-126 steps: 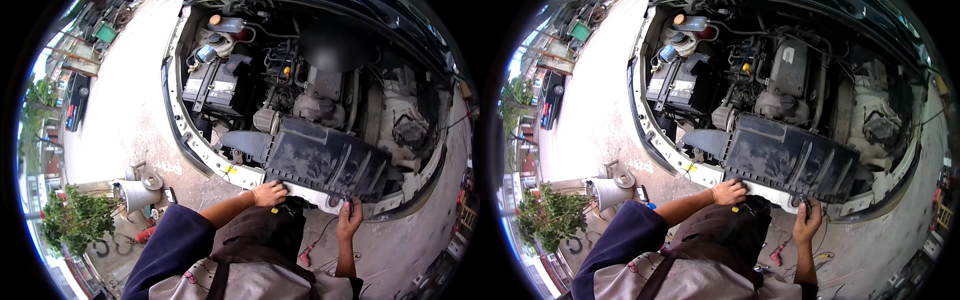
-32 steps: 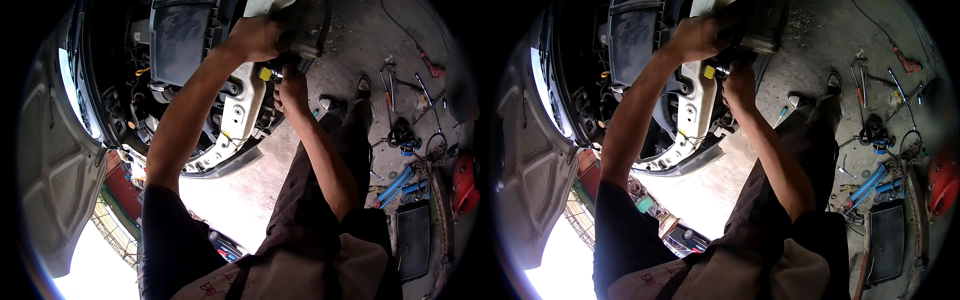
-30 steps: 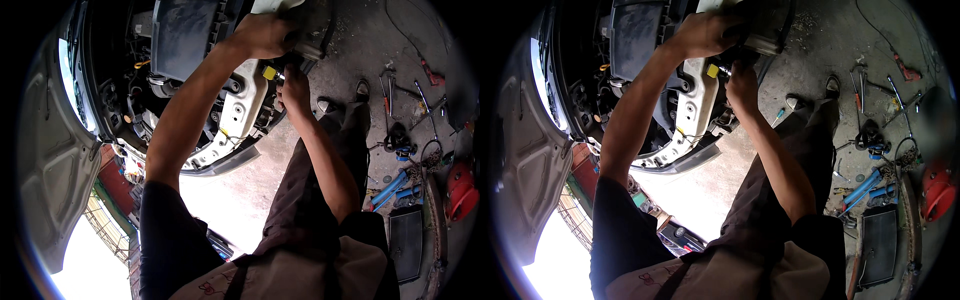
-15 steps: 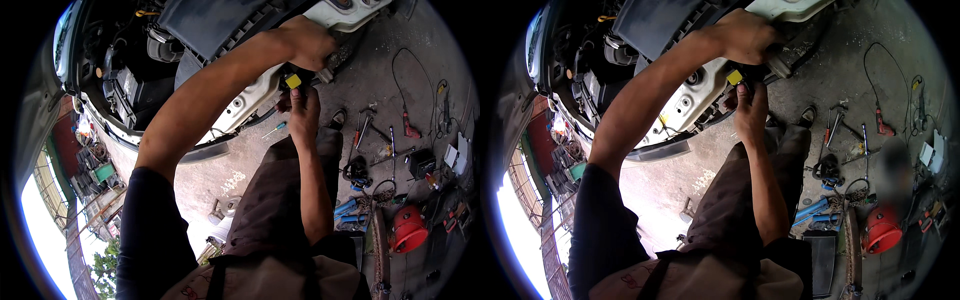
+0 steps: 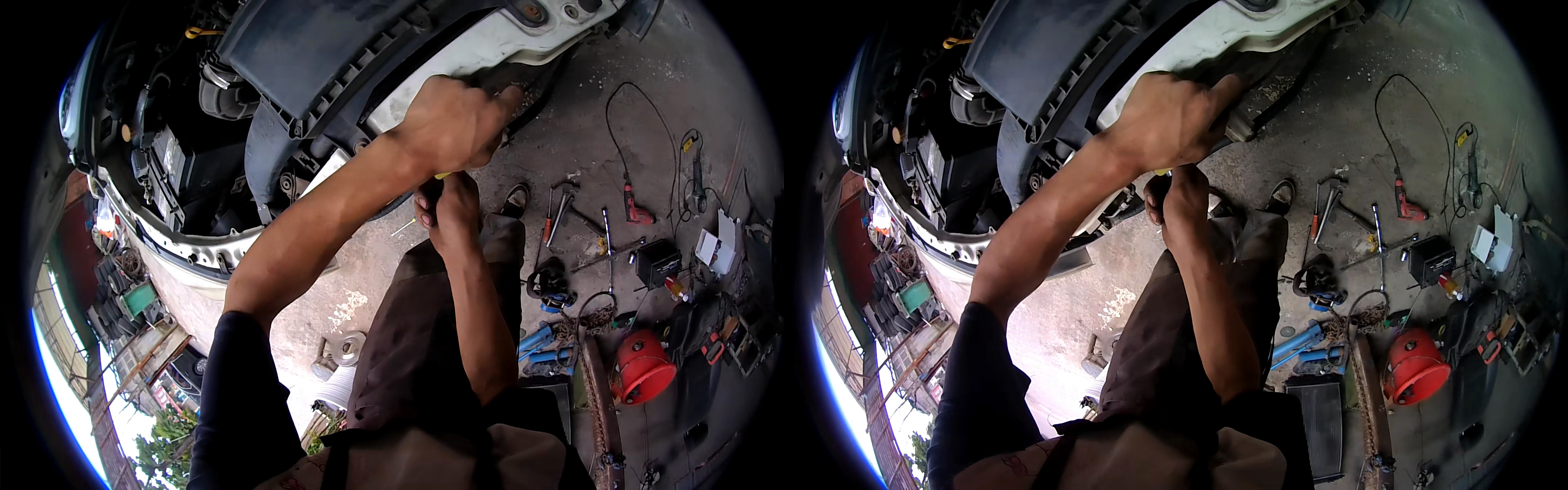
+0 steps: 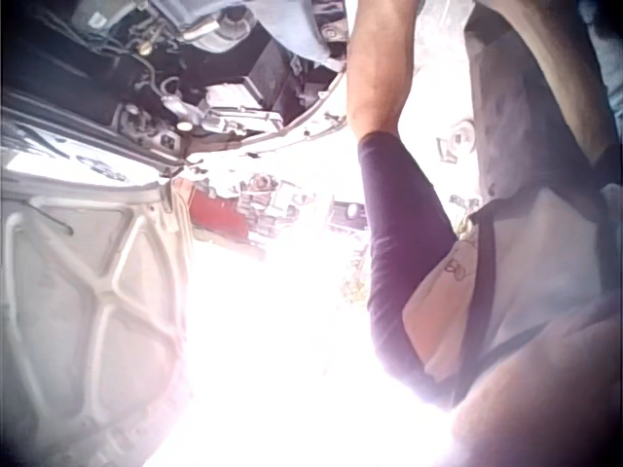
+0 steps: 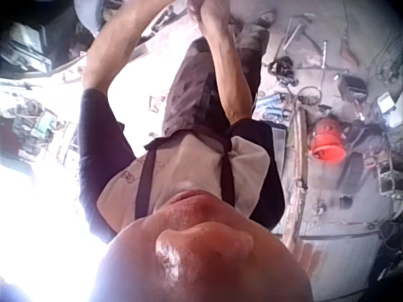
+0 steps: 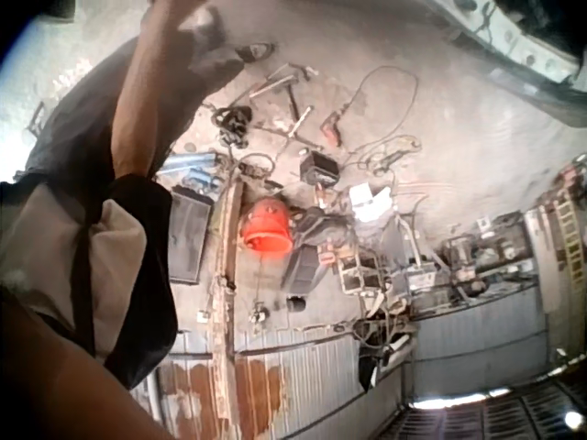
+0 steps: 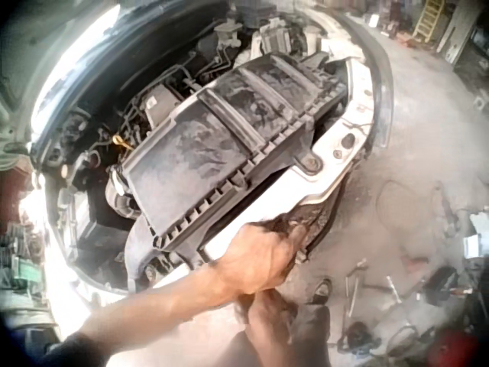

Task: The person installs a black plastic car part into the front radiator area of a white vehicle. They align the part, secure it with a screw using a screwdriver, and then place a black plastic cover over the engine bay.

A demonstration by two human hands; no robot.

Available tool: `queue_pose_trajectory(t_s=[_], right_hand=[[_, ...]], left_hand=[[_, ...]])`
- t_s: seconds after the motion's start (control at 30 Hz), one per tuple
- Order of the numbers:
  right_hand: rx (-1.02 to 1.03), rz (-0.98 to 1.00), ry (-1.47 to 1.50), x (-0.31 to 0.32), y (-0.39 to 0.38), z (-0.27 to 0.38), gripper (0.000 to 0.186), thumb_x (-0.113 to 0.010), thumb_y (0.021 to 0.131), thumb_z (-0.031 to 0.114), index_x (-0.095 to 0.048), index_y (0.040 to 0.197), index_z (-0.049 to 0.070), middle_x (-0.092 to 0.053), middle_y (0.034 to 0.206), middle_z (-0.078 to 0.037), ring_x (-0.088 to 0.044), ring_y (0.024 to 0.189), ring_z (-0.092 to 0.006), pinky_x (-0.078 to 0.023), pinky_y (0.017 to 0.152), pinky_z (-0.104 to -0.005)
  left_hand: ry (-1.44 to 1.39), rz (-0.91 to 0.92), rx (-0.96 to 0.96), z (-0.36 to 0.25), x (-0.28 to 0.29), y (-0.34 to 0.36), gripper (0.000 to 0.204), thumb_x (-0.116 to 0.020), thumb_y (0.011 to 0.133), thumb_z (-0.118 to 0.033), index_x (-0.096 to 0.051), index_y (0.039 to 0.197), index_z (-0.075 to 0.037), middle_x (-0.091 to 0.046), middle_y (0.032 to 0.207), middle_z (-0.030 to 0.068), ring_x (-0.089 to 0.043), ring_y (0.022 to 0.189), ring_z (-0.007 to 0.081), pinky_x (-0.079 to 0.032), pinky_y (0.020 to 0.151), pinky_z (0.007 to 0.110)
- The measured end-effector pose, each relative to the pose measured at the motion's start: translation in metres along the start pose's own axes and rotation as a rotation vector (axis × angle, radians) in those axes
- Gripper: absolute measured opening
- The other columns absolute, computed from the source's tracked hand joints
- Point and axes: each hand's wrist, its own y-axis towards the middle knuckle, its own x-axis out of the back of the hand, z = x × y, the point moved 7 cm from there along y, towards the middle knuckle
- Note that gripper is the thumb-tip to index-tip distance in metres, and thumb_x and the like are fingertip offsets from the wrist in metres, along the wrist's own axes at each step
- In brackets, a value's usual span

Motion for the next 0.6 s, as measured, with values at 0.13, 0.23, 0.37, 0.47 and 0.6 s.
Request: queue_pose_trajectory(t_s=[0.13, 0.23, 0.37, 0.47, 0.6], right_hand=[[0.061, -0.035, -0.083, 0.000, -0.001, 0.003, 0.038, -0.039, 0.109, 0.034, -0.052, 0.097, 0.001, -0.050, 0.060, -0.006, -0.045, 0.044, -0.0135, -0.035, 0.041, -0.0279], [0.163, 0.004, -0.177, -0.003, 0.000, 0.002, 0.032, -0.041, 0.109, 0.037, -0.044, 0.108, 0.005, -0.050, 0.062, -0.001, -0.048, 0.048, -0.0104, -0.038, 0.043, -0.0264], [0.284, 0.017, -0.349, 0.001, -0.003, 0.012, 0.021, -0.050, 0.106, 0.023, -0.046, 0.110, 0.003, -0.057, 0.067, -0.007, -0.057, 0.057, -0.0186, -0.047, 0.054, -0.0316], [0.546, -0.117, -0.692, 0.005, -0.012, 0.028, 0.021, -0.056, 0.102, 0.017, -0.048, 0.114, 0.002, -0.066, 0.078, -0.018, -0.065, 0.066, -0.0334, -0.050, 0.059, -0.0397], [0.537, -0.193, -0.565, 0.009, -0.015, 0.024, 0.024, -0.057, 0.100, 0.012, -0.045, 0.118, 0.001, -0.067, 0.084, -0.026, -0.068, 0.083, -0.0431, -0.050, 0.064, -0.0487]], left_hand=[[-0.046, -0.146, 0.036, 0.012, 0.009, 0.003, 0.042, -0.071, 0.081, -0.023, -0.052, 0.114, -0.005, -0.064, 0.063, 0.0176, -0.065, 0.059, 0.0388, -0.050, 0.052, 0.047], [-0.007, -0.145, 0.073, 0.014, 0.009, 0.007, 0.042, -0.071, 0.082, -0.029, -0.054, 0.115, -0.009, -0.063, 0.061, 0.0170, -0.064, 0.058, 0.0388, -0.050, 0.052, 0.047], [-0.044, -0.227, 0.034, 0.018, 0.008, 0.007, 0.035, -0.071, 0.084, -0.030, -0.057, 0.111, -0.012, -0.065, 0.062, 0.0152, -0.066, 0.060, 0.0371, -0.050, 0.052, 0.045], [-0.116, -0.275, -0.021, 0.019, 0.013, 0.009, 0.026, -0.073, 0.085, -0.026, -0.060, 0.103, -0.012, -0.066, 0.065, 0.0136, -0.067, 0.059, 0.0329, -0.050, 0.051, 0.042], [-0.137, -0.249, -0.053, 0.023, 0.012, 0.010, 0.025, -0.076, 0.083, -0.025, -0.062, 0.099, -0.012, -0.066, 0.065, 0.0101, -0.067, 0.058, 0.0310, -0.051, 0.052, 0.041]])
